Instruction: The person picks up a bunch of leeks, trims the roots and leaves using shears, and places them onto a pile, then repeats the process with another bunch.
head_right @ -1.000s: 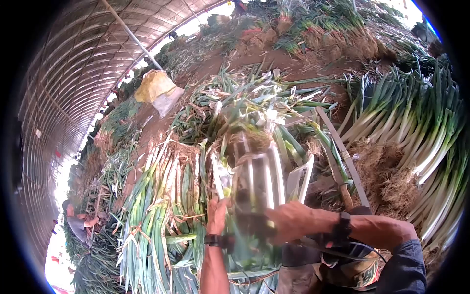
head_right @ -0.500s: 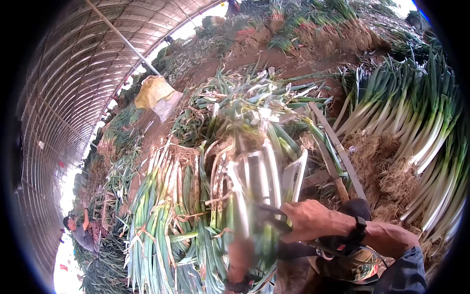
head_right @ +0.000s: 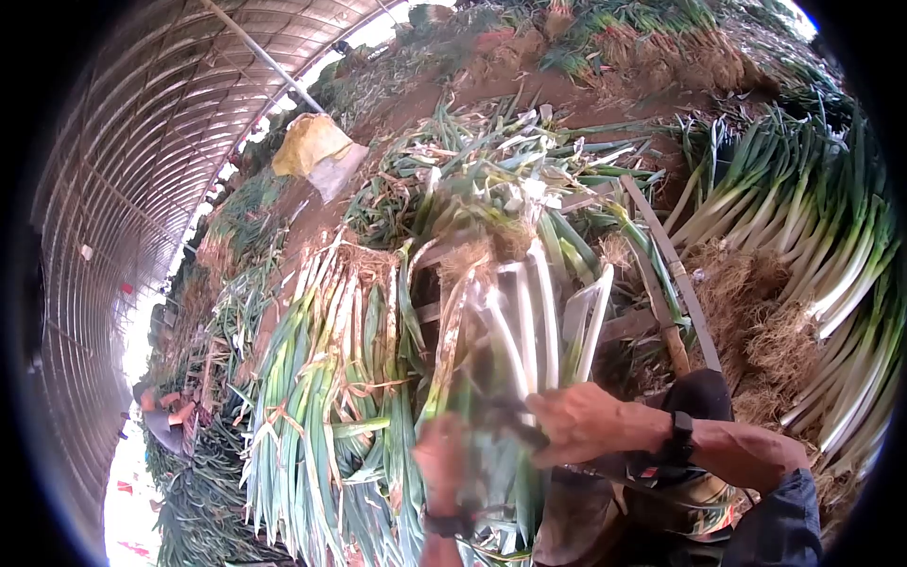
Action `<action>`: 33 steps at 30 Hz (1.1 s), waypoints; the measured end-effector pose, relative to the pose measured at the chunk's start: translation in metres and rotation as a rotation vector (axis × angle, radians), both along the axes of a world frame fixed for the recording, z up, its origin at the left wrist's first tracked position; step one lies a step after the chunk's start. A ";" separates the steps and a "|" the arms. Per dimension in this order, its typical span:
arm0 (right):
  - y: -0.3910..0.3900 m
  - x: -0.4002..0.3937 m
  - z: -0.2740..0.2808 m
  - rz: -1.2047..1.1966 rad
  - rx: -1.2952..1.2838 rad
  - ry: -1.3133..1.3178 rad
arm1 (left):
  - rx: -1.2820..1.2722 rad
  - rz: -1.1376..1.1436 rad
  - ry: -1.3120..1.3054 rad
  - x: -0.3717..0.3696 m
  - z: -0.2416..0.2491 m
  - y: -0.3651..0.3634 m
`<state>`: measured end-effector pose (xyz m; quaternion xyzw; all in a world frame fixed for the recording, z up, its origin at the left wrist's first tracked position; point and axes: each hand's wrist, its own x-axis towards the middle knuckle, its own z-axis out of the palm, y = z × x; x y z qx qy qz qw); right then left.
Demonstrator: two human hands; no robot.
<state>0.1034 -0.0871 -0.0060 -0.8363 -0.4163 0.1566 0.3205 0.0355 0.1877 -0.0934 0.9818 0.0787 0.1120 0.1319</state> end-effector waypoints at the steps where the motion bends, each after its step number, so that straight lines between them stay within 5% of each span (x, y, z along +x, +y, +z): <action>1: 0.004 0.000 -0.019 0.049 0.012 -0.021 | -0.051 0.047 -0.143 0.006 0.008 0.017; 9: 0.040 -0.015 -0.017 0.150 -0.118 0.110 | -0.348 0.293 -0.360 0.027 -0.036 0.102; 12: 0.048 -0.017 -0.008 0.190 -0.144 0.081 | -0.201 0.281 -0.406 0.025 -0.029 0.097; 15: 0.058 -0.016 -0.006 0.176 -0.220 0.039 | -0.415 0.205 -0.501 0.027 -0.050 0.110; 18: 0.063 -0.012 -0.015 0.038 -0.153 -0.041 | -0.591 0.170 0.057 0.017 -0.003 0.089; 23: 0.061 -0.009 -0.013 0.101 -0.113 0.101 | -0.359 -0.592 0.410 -0.030 0.000 0.086; 25: 0.060 -0.009 -0.012 0.132 -0.122 0.170 | -0.513 -0.569 0.379 -0.034 0.000 0.099; 28: 0.062 -0.012 -0.004 0.187 -0.167 0.171 | -0.679 0.148 0.408 -0.011 0.022 0.095; 33: 0.071 -0.015 -0.001 0.209 -0.177 0.128 | -0.111 0.065 0.034 0.020 -0.030 0.109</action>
